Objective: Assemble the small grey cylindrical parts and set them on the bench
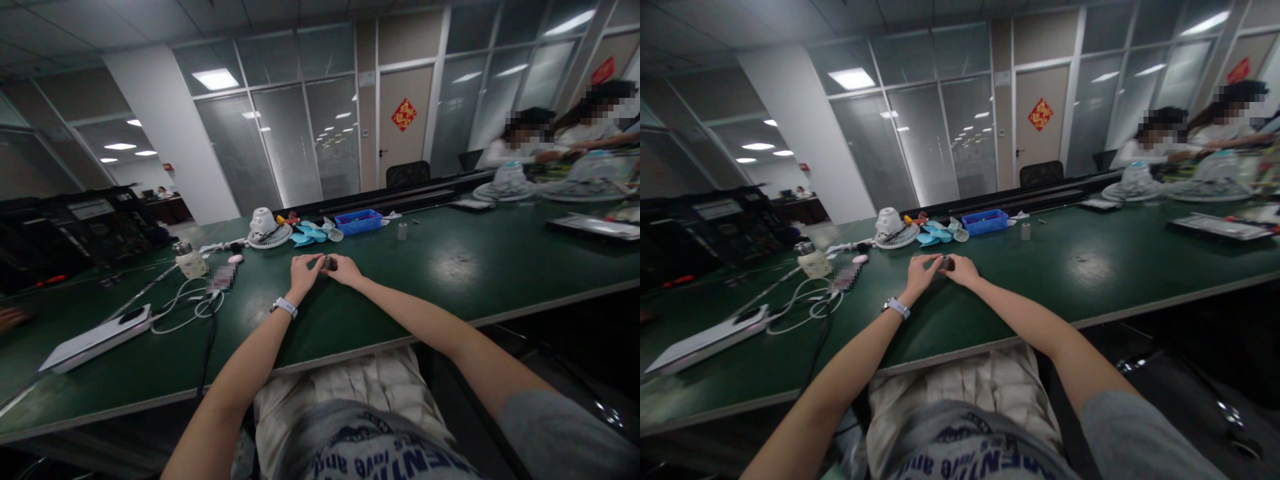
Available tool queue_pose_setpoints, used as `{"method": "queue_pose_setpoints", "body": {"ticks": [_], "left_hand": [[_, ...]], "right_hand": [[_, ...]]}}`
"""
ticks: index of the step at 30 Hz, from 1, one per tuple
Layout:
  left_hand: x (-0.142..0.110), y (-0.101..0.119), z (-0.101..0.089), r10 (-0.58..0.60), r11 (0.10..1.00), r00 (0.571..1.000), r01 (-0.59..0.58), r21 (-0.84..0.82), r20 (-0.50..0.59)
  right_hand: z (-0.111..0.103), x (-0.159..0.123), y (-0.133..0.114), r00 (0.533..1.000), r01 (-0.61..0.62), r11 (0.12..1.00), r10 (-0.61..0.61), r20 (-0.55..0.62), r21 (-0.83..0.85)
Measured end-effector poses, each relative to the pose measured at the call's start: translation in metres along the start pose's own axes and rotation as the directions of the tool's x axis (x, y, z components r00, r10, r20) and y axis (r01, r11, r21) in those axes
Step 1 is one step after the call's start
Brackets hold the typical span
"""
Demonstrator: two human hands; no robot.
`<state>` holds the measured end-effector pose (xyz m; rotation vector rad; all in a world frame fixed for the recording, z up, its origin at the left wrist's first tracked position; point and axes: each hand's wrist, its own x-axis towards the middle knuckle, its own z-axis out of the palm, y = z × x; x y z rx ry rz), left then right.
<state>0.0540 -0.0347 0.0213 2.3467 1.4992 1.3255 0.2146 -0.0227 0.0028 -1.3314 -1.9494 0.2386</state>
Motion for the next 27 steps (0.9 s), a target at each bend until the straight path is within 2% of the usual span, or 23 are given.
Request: {"method": "queue_pose_setpoints", "body": {"ticks": [5, 10, 15, 19, 27], "left_hand": [[-0.001, 0.004, 0.002, -0.002, 1.000, 1.000, 0.002, -0.011, -0.023], [-0.001, 0.005, 0.003, -0.074, 0.997, 0.996, 0.073, -0.022, -0.048], [0.000, 0.010, 0.000, -0.089, 0.995, 0.996, 0.089, -0.042, -0.011], [0.001, 0.008, -0.001, -0.155, 0.987, 0.988, 0.154, -0.043, -0.004], [0.005, 0.002, -0.004, -0.206, 0.979, 0.967, 0.203, -0.032, -0.152]], "right_hand": [[-0.003, -0.004, -0.008, 1.000, 0.019, 0.996, -0.019, 0.009, -0.090], [-0.006, -0.007, -0.012, 0.998, 0.062, 0.991, -0.060, 0.023, -0.115], [-0.008, -0.008, -0.015, 0.995, 0.099, 0.984, -0.093, 0.044, -0.149], [-0.009, -0.007, -0.016, 0.993, 0.118, 0.984, -0.113, 0.044, -0.135], [-0.008, -0.008, -0.016, 0.995, 0.099, 0.987, -0.096, 0.027, -0.126]]}}
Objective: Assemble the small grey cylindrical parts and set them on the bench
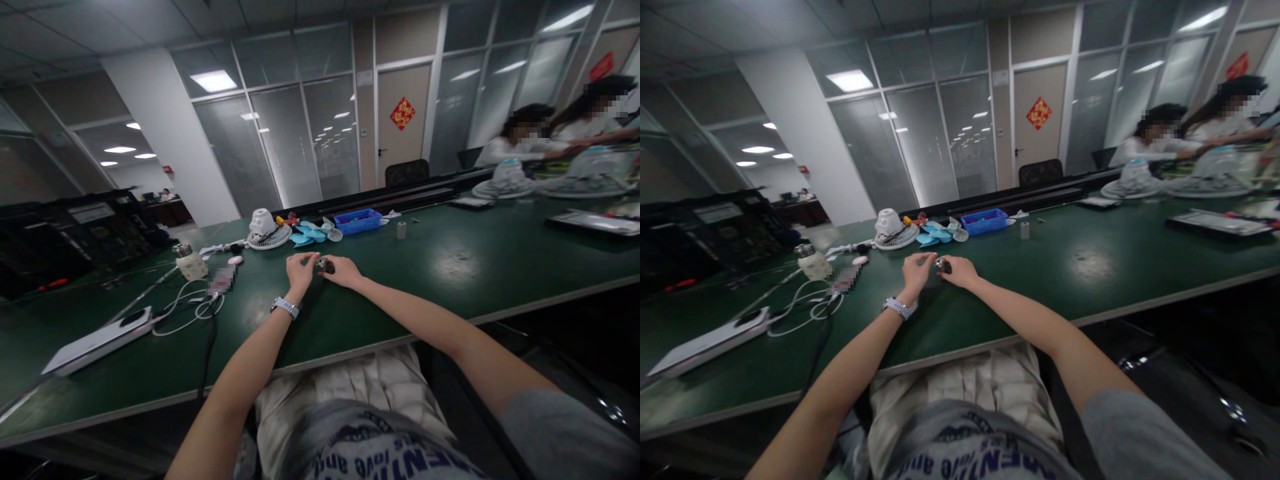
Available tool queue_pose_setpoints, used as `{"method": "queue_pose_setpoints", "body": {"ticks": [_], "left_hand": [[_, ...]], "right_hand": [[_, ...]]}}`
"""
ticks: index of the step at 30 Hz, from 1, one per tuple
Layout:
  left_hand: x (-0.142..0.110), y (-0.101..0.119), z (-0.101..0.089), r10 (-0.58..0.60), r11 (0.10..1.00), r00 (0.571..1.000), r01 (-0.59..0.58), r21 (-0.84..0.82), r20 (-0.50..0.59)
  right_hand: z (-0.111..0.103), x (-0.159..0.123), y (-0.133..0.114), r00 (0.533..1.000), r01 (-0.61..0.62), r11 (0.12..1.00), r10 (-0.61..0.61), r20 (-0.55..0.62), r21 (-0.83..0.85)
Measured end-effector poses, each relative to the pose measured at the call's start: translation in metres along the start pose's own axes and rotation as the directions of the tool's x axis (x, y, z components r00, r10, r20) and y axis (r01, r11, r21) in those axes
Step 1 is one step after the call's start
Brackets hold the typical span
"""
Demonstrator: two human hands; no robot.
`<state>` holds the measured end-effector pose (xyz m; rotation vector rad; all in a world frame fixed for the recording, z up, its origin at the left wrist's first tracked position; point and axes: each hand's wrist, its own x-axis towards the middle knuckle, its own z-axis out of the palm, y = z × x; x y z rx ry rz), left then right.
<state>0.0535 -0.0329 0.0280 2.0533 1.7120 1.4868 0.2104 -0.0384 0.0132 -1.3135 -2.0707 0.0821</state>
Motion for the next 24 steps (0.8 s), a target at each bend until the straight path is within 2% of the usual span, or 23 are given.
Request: {"method": "queue_pose_setpoints", "body": {"ticks": [3, 6, 9, 12, 14, 16, 20, 24], "left_hand": [[0.003, -0.008, -0.002, -0.028, 1.000, 1.000, 0.028, -0.003, -0.003], [0.005, -0.022, 0.000, -0.098, 0.995, 0.987, 0.096, 0.025, 0.124], [0.005, -0.034, 0.003, -0.184, 0.983, 0.951, 0.171, 0.071, 0.250], [0.005, -0.040, 0.006, -0.209, 0.975, 0.930, 0.174, 0.138, 0.302], [0.005, -0.041, 0.006, -0.205, 0.973, 0.927, 0.158, 0.169, 0.315], [0.005, -0.041, 0.007, -0.205, 0.973, 0.923, 0.154, 0.174, 0.325], [0.005, -0.041, 0.008, -0.203, 0.975, 0.923, 0.160, 0.155, 0.326], [0.005, -0.040, 0.008, -0.207, 0.978, 0.933, 0.190, 0.086, 0.296]], "right_hand": [[0.001, 0.000, 0.003, 0.999, -0.036, 0.999, 0.036, -0.015, 0.034], [0.003, 0.000, 0.007, 0.997, -0.067, 0.995, 0.069, -0.018, 0.068], [0.007, 0.001, 0.008, 0.996, -0.081, 0.992, 0.083, -0.020, 0.095], [0.009, 0.004, 0.010, 0.993, -0.112, 0.985, 0.117, -0.031, 0.133], [0.007, 0.008, 0.014, 0.980, -0.174, 0.972, 0.186, -0.067, 0.159], [-0.001, 0.011, 0.022, 0.946, -0.271, 0.948, 0.294, -0.135, 0.168], [-0.029, 0.012, 0.057, 0.828, -0.480, 0.873, 0.485, -0.281, 0.089], [-0.055, 0.004, 0.097, 0.733, -0.641, 0.767, 0.604, -0.312, -0.019]]}}
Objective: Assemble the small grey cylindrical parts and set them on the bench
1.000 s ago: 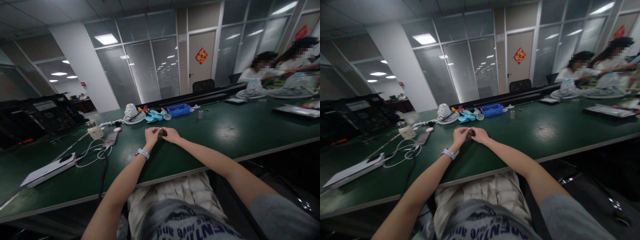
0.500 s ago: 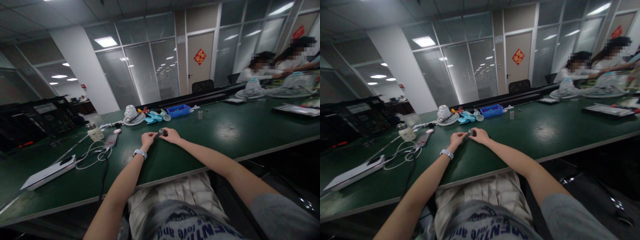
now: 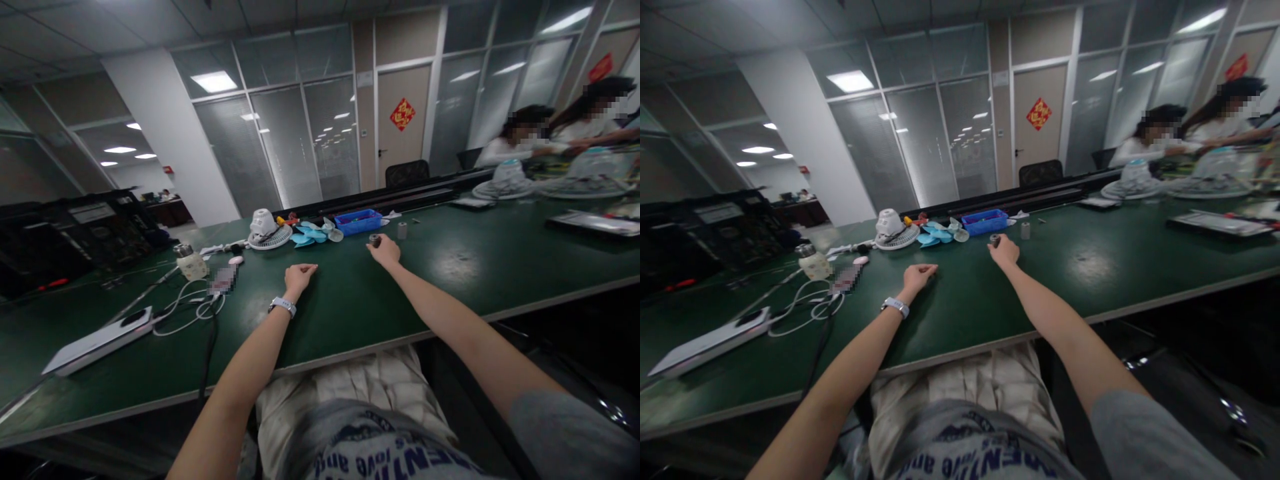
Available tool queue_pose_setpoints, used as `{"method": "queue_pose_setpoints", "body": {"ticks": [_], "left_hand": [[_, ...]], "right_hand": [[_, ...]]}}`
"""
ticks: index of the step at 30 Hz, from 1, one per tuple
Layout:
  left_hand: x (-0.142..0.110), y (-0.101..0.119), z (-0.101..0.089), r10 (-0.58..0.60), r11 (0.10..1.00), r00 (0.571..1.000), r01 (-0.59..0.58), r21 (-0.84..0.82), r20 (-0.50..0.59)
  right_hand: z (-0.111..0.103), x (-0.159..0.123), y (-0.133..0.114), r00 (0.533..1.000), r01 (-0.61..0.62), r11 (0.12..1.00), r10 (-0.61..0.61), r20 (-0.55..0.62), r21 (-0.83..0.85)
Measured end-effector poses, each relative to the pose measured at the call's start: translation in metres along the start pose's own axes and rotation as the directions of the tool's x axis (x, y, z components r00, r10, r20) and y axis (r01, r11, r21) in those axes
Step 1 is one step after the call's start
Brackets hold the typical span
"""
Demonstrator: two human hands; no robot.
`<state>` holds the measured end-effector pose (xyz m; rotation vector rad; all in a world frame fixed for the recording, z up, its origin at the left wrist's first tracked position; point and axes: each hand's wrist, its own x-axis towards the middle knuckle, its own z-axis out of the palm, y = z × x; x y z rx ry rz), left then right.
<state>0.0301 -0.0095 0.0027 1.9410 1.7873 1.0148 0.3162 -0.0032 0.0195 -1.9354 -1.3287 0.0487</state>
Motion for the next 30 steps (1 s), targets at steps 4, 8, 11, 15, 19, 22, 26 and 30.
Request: {"method": "queue_pose_setpoints", "body": {"ticks": [4, 8, 11, 15, 19, 22, 26, 30], "left_hand": [[0.000, 0.003, -0.002, -0.013, 0.999, 0.996, 0.008, -0.045, -0.092], [0.000, 0.004, -0.003, -0.043, 0.996, 0.984, 0.028, -0.085, -0.174], [0.001, 0.003, -0.004, -0.084, 0.990, 0.976, 0.058, -0.131, -0.200], [0.002, 0.003, -0.004, -0.124, 0.982, 0.969, 0.088, -0.168, -0.215], [0.001, 0.004, -0.005, -0.122, 0.981, 0.959, 0.077, -0.179, -0.256], [0.000, 0.005, -0.005, -0.119, 0.980, 0.960, 0.073, -0.186, -0.254], [-0.001, 0.005, -0.005, -0.101, 0.982, 0.966, 0.058, -0.181, -0.238], [0.000, 0.006, -0.005, -0.109, 0.984, 0.969, 0.073, -0.163, -0.224]], "right_hand": [[-0.005, 0.010, 0.018, 0.991, -0.123, 0.992, 0.124, 0.049, -0.032], [-0.006, 0.003, 0.009, 0.996, -0.089, 0.995, 0.088, -0.023, -0.034], [-0.006, -0.013, -0.010, 0.976, 0.082, 0.994, -0.094, -0.195, -0.070], [0.005, -0.047, -0.046, 0.851, 0.521, 0.853, -0.521, -0.062, -0.020], [0.031, -0.084, -0.081, 0.507, 0.812, 0.554, -0.825, 0.249, 0.182], [0.045, -0.096, -0.095, 0.364, 0.859, 0.456, -0.863, 0.349, 0.232], [0.049, -0.091, -0.094, 0.380, 0.834, 0.492, -0.841, 0.384, 0.251], [0.046, -0.081, -0.084, 0.509, 0.771, 0.592, -0.795, 0.331, 0.236]]}}
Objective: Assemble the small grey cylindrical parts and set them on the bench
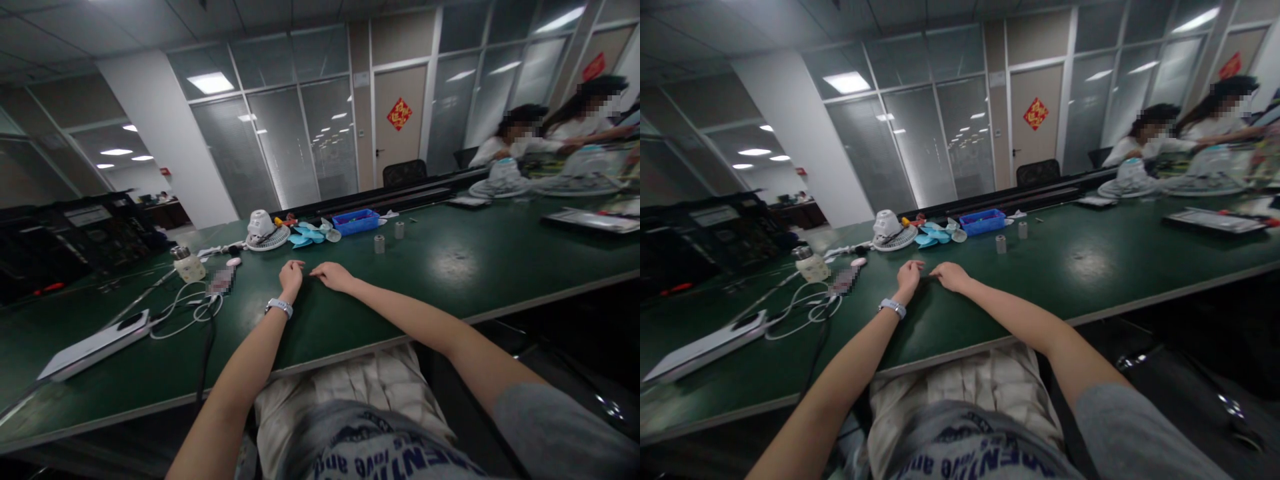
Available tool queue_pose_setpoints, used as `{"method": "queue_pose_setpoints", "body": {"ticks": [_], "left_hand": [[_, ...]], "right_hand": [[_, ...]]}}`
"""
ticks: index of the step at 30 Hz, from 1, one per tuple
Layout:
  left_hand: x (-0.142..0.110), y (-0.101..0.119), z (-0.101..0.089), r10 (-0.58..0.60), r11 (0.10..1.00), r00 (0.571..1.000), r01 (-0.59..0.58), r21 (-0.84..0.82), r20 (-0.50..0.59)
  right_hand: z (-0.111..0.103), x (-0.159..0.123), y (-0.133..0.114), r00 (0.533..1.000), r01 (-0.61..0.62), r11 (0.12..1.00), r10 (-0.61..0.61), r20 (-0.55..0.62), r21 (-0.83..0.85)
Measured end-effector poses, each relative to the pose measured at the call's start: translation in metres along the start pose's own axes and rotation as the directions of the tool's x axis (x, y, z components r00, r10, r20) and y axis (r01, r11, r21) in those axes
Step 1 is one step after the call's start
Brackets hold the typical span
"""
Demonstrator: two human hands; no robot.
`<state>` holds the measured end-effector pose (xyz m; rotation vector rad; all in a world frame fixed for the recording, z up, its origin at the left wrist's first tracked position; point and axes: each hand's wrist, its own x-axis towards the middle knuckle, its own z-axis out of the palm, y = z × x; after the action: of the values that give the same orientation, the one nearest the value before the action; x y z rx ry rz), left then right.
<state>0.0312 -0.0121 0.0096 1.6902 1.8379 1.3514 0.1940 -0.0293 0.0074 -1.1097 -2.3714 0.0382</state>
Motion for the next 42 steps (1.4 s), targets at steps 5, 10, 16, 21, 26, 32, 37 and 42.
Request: {"method": "queue_pose_setpoints", "body": {"ticks": [5, 10, 16, 21, 26, 32, 37, 42], "left_hand": [[0.000, 0.000, -0.001, 0.000, 1.000, 1.000, 0.000, 0.007, 0.016], [-0.002, 0.003, -0.002, 0.002, 1.000, 1.000, -0.003, 0.019, 0.027], [-0.004, 0.006, -0.003, 0.018, 0.999, 0.999, -0.019, 0.029, 0.027], [-0.004, 0.005, -0.003, 0.024, 0.999, 0.999, -0.025, 0.029, 0.026], [-0.002, 0.001, -0.001, 0.014, 1.000, 0.999, -0.015, 0.020, 0.038], [-0.001, 0.000, 0.001, 0.027, 0.999, 0.998, -0.028, 0.018, 0.051], [0.000, -0.001, 0.001, 0.025, 1.000, 0.998, -0.026, 0.013, 0.057], [-0.001, -0.001, 0.001, 0.026, 1.000, 0.998, -0.027, 0.013, 0.061]], "right_hand": [[-0.007, -0.004, 0.012, 0.982, -0.183, 0.983, 0.183, -0.052, 0.002], [-0.013, -0.007, 0.018, 0.963, -0.267, 0.964, 0.267, -0.038, -0.001], [-0.011, -0.009, 0.011, 0.985, -0.168, 0.984, 0.165, -0.044, -0.061], [-0.009, -0.004, 0.004, 0.980, -0.199, 0.978, 0.198, -0.015, -0.065], [-0.034, -0.005, 0.022, 0.950, -0.258, 0.960, 0.230, -0.210, -0.113], [-0.082, -0.037, 0.087, 0.737, -0.562, 0.812, 0.407, -0.539, -0.155], [-0.095, -0.057, 0.123, 0.606, -0.694, 0.718, 0.553, -0.572, -0.041], [-0.092, -0.057, 0.123, 0.578, -0.680, 0.732, 0.573, -0.581, 0.046]]}}
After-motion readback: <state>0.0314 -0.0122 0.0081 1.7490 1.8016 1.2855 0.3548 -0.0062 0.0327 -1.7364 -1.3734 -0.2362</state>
